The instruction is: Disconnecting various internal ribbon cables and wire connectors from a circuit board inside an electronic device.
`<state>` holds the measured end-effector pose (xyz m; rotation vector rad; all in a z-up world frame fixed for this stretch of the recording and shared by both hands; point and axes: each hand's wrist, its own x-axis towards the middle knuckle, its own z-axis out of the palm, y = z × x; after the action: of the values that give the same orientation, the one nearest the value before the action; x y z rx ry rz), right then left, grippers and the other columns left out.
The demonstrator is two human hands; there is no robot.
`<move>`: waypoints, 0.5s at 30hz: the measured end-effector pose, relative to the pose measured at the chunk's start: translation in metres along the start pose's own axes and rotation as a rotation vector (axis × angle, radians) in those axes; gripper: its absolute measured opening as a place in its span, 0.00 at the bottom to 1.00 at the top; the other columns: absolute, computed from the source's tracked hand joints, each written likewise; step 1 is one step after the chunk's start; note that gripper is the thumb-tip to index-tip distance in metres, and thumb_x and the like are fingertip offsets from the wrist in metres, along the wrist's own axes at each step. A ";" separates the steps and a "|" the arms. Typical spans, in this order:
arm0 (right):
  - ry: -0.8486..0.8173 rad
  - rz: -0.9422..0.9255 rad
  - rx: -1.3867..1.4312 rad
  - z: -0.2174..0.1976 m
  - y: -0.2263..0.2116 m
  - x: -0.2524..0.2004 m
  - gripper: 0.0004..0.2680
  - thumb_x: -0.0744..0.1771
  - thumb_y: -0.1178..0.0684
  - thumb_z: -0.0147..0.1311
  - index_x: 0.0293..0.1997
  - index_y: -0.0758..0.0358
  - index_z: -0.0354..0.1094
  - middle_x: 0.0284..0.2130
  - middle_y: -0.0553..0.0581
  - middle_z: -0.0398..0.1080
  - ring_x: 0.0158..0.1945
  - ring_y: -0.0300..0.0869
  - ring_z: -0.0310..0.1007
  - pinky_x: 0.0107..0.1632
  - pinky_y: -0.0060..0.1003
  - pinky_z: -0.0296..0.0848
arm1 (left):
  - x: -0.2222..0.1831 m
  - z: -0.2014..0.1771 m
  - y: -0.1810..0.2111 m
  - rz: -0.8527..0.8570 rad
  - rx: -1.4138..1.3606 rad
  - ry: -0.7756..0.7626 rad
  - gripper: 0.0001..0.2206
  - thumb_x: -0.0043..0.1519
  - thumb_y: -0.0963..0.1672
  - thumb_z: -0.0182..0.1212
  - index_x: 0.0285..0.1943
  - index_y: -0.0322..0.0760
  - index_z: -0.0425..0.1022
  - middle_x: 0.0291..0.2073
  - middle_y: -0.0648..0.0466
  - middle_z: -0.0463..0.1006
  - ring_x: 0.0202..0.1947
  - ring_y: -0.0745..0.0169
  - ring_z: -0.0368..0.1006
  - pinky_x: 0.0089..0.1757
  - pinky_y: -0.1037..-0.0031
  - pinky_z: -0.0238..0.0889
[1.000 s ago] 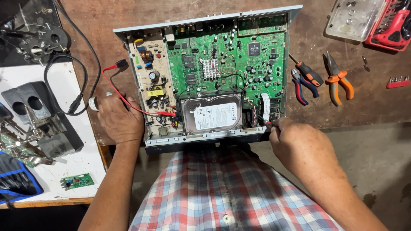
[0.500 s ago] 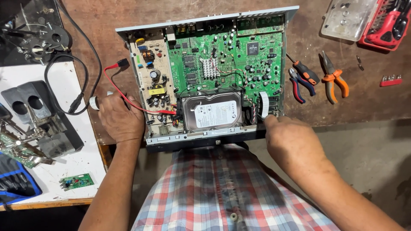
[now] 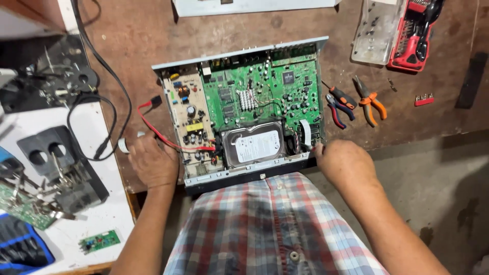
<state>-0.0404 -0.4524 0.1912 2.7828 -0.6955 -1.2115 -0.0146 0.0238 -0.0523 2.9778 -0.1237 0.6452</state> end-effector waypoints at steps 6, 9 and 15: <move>0.348 -0.258 -0.249 0.042 0.000 -0.001 0.10 0.71 0.45 0.61 0.37 0.57 0.83 0.25 0.59 0.82 0.33 0.54 0.89 0.38 0.48 0.87 | -0.004 0.004 -0.002 -0.011 -0.071 -0.044 0.10 0.74 0.49 0.69 0.60 0.46 0.83 0.43 0.53 0.77 0.42 0.43 0.79 0.46 0.55 0.73; 0.469 -0.329 -0.274 0.044 -0.008 -0.004 0.06 0.70 0.49 0.62 0.38 0.56 0.80 0.24 0.56 0.79 0.30 0.53 0.86 0.34 0.45 0.84 | 0.001 -0.005 -0.002 -0.010 -0.089 -0.051 0.09 0.74 0.48 0.70 0.59 0.47 0.83 0.43 0.53 0.78 0.42 0.43 0.80 0.47 0.55 0.73; 0.237 -0.180 -0.094 0.022 -0.018 -0.011 0.14 0.71 0.40 0.58 0.42 0.61 0.81 0.31 0.64 0.83 0.39 0.60 0.90 0.42 0.54 0.88 | 0.008 -0.023 -0.012 -0.045 -0.286 -0.139 0.08 0.73 0.44 0.73 0.58 0.43 0.84 0.45 0.51 0.82 0.46 0.39 0.83 0.49 0.54 0.75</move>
<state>-0.0553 -0.4280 0.1801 2.8921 -0.3677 -0.8868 -0.0154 0.0379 -0.0285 2.7373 -0.1451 0.3783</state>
